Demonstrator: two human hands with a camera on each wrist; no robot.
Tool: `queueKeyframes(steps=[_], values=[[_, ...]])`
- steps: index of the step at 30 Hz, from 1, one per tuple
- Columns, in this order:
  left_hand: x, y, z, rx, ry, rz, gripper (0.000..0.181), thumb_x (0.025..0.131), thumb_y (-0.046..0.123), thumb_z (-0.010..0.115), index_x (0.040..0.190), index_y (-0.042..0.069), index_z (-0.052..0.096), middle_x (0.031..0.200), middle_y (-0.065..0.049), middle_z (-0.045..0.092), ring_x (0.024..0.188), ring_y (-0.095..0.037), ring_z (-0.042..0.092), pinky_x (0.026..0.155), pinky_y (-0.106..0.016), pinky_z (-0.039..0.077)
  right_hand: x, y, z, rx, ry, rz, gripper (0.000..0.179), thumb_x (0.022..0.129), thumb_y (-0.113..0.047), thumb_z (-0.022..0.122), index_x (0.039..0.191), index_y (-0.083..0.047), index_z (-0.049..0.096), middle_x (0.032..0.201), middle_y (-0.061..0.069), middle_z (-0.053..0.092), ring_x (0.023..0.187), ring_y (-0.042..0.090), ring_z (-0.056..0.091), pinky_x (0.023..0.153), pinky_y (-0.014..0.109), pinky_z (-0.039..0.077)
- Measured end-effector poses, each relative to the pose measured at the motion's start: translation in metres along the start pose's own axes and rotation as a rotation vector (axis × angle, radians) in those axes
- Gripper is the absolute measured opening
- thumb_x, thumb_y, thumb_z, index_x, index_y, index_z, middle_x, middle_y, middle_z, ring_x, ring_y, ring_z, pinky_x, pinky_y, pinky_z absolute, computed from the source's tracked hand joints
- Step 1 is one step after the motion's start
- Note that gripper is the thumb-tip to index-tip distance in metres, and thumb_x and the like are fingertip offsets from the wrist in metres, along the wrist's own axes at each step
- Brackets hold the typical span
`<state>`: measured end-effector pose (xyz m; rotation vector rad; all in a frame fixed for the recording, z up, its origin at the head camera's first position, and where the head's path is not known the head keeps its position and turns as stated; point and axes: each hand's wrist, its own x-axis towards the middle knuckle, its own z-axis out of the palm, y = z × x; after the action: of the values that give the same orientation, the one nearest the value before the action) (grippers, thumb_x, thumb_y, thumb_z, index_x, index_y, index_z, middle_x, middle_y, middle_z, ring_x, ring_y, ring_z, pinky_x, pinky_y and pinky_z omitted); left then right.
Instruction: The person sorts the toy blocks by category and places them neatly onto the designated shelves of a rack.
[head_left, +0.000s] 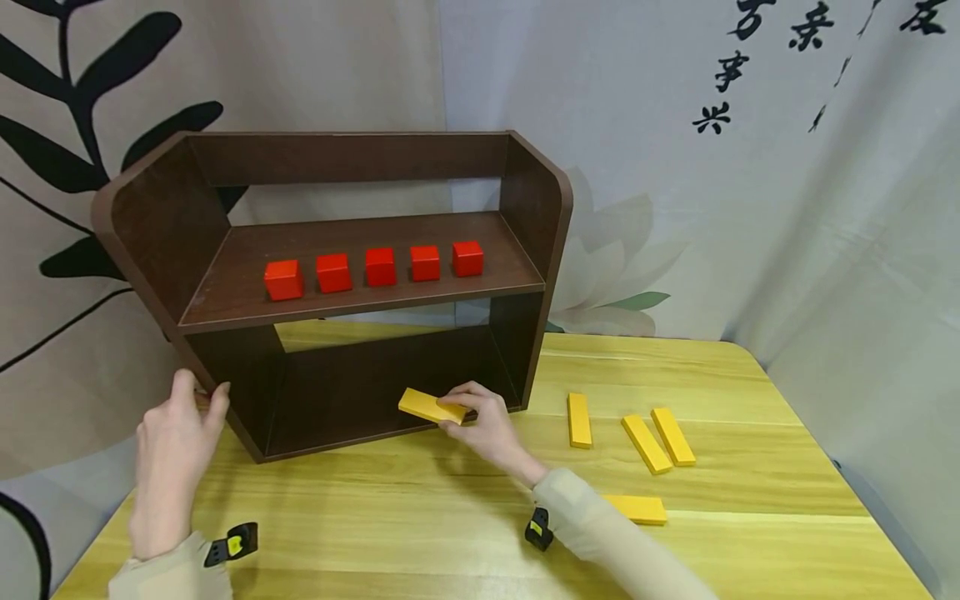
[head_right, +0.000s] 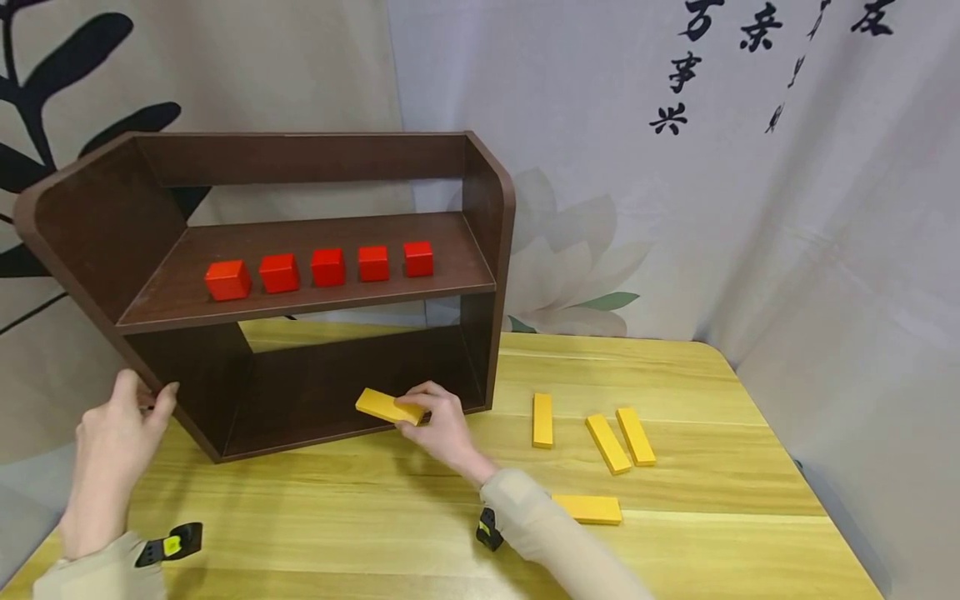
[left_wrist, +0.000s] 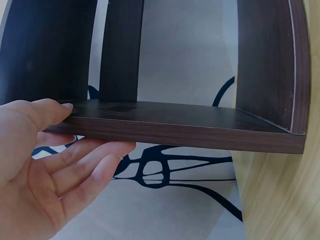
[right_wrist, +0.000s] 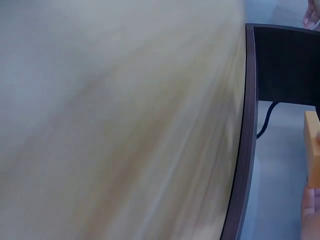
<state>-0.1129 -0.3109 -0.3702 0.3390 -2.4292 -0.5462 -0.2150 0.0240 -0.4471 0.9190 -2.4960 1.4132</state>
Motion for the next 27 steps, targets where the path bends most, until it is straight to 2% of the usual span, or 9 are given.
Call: queueKeyframes(steps=[6, 11, 21, 27], values=[[-0.001, -0.001, 0.001, -0.001, -0.002, -0.001, 0.023, 0.094, 0.019, 0.053, 0.093, -0.001, 0.042, 0.057, -0.02, 0.051, 0.041, -0.032, 0.042, 0.04, -0.034, 0.025, 0.007, -0.005, 0.016, 0.032, -0.005, 0.027, 0.028, 0.08, -0.01, 0.073, 0.108, -0.008, 0.071, 0.109, 0.006, 0.064, 0.098, 0.019, 0.062, 0.081, 0.027, 0.05], [0.0, -0.002, 0.001, 0.003, 0.002, 0.002, 0.023, 0.094, 0.018, 0.053, 0.092, -0.001, 0.041, 0.056, -0.021, 0.051, 0.041, -0.036, 0.043, 0.04, -0.036, 0.026, 0.014, -0.009, 0.03, 0.045, 0.006, 0.083, 0.028, 0.079, -0.009, 0.074, 0.107, -0.008, 0.072, 0.109, 0.006, 0.064, 0.096, 0.018, 0.061, 0.081, 0.03, 0.051], [0.0, -0.002, 0.001, -0.001, 0.018, 0.02, 0.023, 0.094, 0.018, 0.054, 0.091, -0.001, 0.041, 0.057, -0.022, 0.053, 0.04, -0.034, 0.042, 0.04, -0.035, 0.025, 0.017, -0.021, 0.059, 0.034, 0.003, 0.142, 0.027, 0.079, -0.008, 0.075, 0.106, -0.007, 0.072, 0.108, 0.007, 0.063, 0.093, 0.015, 0.062, 0.071, 0.014, 0.05], [0.0, -0.002, 0.001, -0.007, 0.008, 0.016, 0.023, 0.094, 0.018, 0.053, 0.091, -0.001, 0.041, 0.062, -0.024, 0.055, 0.041, -0.034, 0.043, 0.04, -0.035, 0.026, 0.018, -0.026, 0.073, 0.015, -0.002, 0.16, 0.027, 0.08, -0.008, 0.074, 0.107, -0.006, 0.071, 0.107, 0.008, 0.063, 0.092, 0.017, 0.064, 0.07, 0.014, 0.051]])
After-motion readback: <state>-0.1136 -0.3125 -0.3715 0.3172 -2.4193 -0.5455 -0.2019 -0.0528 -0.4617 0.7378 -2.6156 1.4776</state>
